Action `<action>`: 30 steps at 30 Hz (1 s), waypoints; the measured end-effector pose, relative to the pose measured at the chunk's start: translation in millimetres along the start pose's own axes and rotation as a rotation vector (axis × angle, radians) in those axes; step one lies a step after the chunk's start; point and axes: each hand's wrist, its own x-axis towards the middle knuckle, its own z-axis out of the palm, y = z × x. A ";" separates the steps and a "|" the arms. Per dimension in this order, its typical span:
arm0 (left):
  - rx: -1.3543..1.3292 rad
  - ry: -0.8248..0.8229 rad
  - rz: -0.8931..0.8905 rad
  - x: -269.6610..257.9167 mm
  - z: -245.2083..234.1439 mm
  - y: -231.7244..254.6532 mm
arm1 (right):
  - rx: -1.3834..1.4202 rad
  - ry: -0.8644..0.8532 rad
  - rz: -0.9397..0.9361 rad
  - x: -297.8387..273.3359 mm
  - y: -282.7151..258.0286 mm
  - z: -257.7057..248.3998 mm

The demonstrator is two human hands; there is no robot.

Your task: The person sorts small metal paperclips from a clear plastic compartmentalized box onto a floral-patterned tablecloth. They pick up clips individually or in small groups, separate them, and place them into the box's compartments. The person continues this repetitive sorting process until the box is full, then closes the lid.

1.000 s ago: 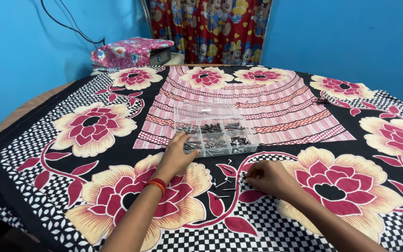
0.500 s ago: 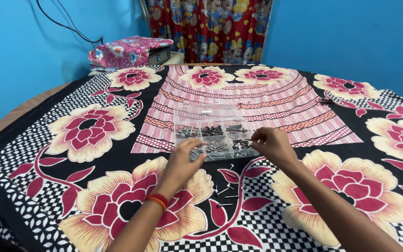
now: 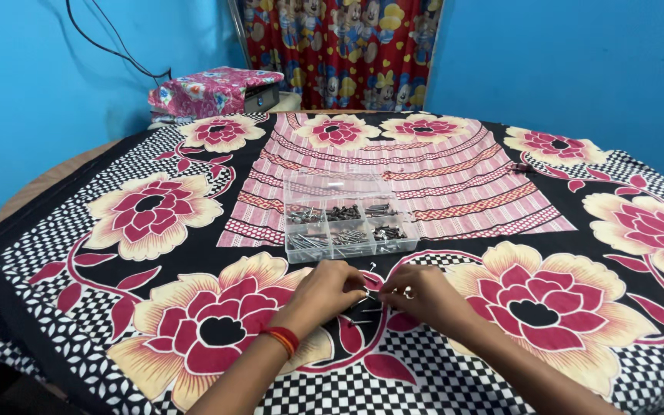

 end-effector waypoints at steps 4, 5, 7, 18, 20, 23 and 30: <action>0.015 -0.055 -0.046 1.4 -3.7 5.3 | -0.084 -0.032 -0.121 -4.8 -17.4 1.4; 0.014 -0.074 -0.055 1.5 -4.2 5.4 | -0.104 -0.037 -0.138 -4.6 -18.4 3.4; 0.023 -0.106 -0.094 0.9 -5.6 7.3 | -0.149 -0.048 -0.149 -3.5 -19.5 5.3; 0.198 -0.129 -0.044 5.8 -7.2 22.0 | -0.191 -0.079 -0.079 -5.5 -22.8 2.6; 0.232 -0.147 -0.051 4.4 -10.4 25.4 | -0.015 -0.085 0.151 -5.5 -23.4 -2.7; -0.018 -0.119 -0.078 3.2 -14.4 23.7 | 0.419 -0.051 0.317 -3.2 -20.9 -8.7; -1.174 0.021 -0.426 -8.9 -0.4 4.1 | 1.322 0.010 0.608 -4.8 -16.0 -12.5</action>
